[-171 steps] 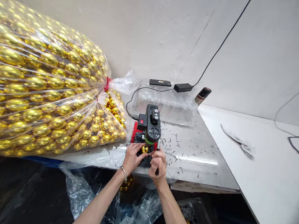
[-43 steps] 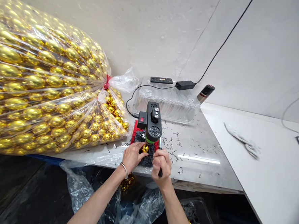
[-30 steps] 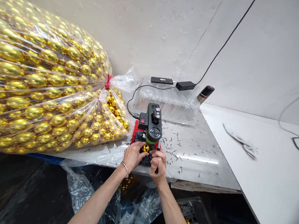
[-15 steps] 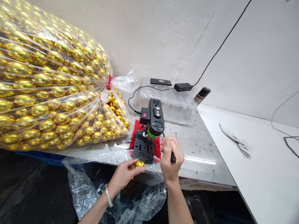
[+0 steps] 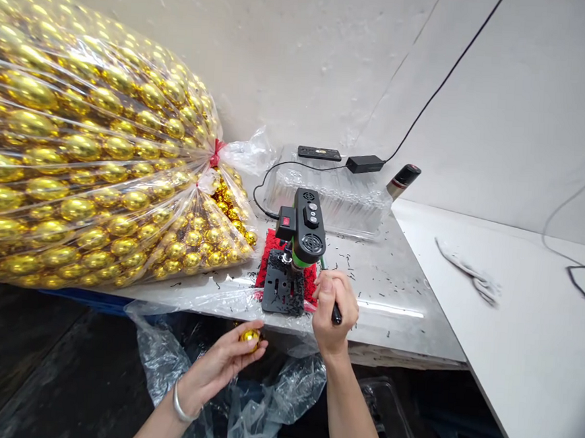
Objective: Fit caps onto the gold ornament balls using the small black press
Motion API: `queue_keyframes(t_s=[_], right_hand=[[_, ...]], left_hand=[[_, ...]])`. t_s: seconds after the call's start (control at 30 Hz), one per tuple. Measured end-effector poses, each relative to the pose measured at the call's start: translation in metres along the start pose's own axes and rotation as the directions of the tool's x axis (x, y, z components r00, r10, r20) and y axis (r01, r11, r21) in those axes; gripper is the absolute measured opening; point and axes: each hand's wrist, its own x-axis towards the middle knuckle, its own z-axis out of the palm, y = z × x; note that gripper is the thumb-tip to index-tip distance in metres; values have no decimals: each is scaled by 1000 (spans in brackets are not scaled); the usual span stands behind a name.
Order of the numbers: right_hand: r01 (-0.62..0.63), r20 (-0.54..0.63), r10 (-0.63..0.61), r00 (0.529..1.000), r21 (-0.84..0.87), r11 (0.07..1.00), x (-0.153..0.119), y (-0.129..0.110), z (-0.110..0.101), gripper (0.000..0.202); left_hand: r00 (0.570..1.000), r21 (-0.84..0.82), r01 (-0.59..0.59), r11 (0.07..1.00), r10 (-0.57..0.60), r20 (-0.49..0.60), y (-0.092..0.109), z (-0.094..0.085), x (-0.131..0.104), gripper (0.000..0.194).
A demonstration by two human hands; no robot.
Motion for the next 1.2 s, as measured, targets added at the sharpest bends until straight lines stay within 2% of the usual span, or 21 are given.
queue_keyframes(t_s=[0.07,0.13,0.23,0.3,0.43,0.57,0.63,0.73,0.87,1.03,1.2], right_hand=[[4,5,-4,1000,3,1000,0,0,0,27],[7,13,-7,1000,0,1000,0,0,0,27],[13,27,-12,1000,-5,1000,0,0,-1,26],[15,38,-15,999,-11,1000,-1,0,-2,26],[20,57,-19,998,-20,1000,-2,0,-4,25],[30,76,-28,997,-26,999,-3,2,-5,23],[34,80,-33,996,-20,999,-3,2,-5,22],[39,71,-38,997,-6,999,-3,3,-4,21],[42,71,-41,997,-9,999,-3,3,-4,24],[56,68,-55,996,-11,998,-2,2,-4,24],[65,63,-66,996,19,998,-11,9,-1,23]], left_hand=[[994,63,-106,992,104,47,18,17,-1,48],[979,114,-198,974,191,64,30,29,8,52],[949,258,-312,914,314,32,38,40,35,48],[905,404,-393,826,426,8,37,43,56,46],[770,656,-493,571,638,23,31,45,87,44],[642,872,-448,196,750,161,29,48,93,37],[607,909,-417,25,751,258,30,50,92,34],[601,915,-381,-129,717,352,31,52,91,33],[601,908,-370,-199,693,397,28,50,92,32],[578,904,-356,-238,704,413,25,46,98,31],[527,883,-371,-289,718,456,25,43,104,30]])
